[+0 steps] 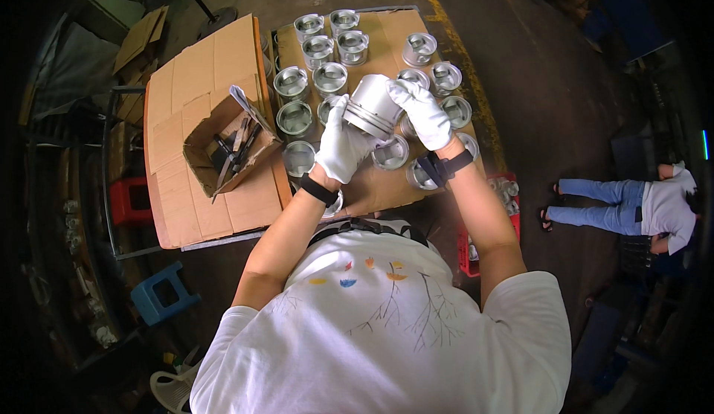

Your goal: Inspecting and sorting metal engine pistons on a table in a fabrication workshop.

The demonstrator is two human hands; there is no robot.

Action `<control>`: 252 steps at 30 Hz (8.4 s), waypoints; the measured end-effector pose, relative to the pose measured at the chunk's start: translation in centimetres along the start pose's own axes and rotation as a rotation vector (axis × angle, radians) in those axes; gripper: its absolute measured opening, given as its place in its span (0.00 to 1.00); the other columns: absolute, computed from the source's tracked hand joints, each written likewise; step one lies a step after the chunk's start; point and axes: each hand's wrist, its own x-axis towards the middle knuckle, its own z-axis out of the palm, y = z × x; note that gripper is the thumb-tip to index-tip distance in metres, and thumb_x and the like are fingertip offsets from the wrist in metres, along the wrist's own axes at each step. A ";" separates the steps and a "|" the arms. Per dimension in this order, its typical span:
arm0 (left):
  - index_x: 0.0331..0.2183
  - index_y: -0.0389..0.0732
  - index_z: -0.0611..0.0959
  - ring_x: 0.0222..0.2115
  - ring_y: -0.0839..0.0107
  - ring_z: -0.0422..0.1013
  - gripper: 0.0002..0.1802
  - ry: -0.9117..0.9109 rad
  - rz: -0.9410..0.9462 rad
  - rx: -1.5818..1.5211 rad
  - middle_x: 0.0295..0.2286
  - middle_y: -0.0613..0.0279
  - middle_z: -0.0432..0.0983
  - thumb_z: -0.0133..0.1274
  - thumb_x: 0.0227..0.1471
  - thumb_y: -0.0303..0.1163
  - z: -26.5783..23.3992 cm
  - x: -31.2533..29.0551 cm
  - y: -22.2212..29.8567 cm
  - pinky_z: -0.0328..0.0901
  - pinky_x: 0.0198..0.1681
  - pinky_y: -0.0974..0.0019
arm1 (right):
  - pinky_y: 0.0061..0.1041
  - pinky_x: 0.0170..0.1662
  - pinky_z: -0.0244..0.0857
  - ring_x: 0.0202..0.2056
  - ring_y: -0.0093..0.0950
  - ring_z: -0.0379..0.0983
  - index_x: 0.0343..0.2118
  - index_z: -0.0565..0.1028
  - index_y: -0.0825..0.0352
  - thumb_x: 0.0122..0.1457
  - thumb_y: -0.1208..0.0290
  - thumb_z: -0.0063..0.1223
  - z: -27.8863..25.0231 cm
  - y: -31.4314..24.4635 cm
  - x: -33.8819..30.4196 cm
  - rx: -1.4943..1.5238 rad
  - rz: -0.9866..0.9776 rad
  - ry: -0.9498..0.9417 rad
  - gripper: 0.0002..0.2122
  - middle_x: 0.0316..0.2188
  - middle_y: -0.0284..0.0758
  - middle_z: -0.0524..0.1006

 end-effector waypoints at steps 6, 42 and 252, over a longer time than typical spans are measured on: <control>0.59 0.41 0.68 0.54 0.56 0.70 0.30 0.029 0.055 0.235 0.55 0.53 0.70 0.47 0.63 0.48 -0.9 0.1 0.9 0.70 0.53 0.44 | 0.30 0.57 0.61 0.50 0.29 0.71 0.49 0.78 0.69 0.66 0.69 0.51 -0.2 0.5 1.4 -0.191 -0.118 -0.080 0.13 0.44 0.36 0.79; 0.58 0.44 0.71 0.39 0.58 0.77 0.36 -0.148 -0.422 -0.061 0.50 0.51 0.75 0.46 0.60 0.60 -1.8 1.0 2.0 0.78 0.30 0.64 | 0.18 0.21 0.63 0.21 0.18 0.73 0.44 0.78 0.62 0.67 0.60 0.50 -3.6 -0.6 2.0 -0.123 0.544 -0.208 0.12 0.25 0.26 0.78; 0.53 0.43 0.73 0.35 0.48 0.74 0.34 0.349 0.965 -0.169 0.44 0.51 0.75 0.52 0.56 0.60 -6.0 -33.4 11.1 0.74 0.35 0.50 | 0.42 0.42 0.74 0.45 0.41 0.81 0.40 0.85 0.61 0.55 0.70 0.54 36.5 3.6 10.4 -1.709 -0.286 -0.851 0.12 0.43 0.39 0.83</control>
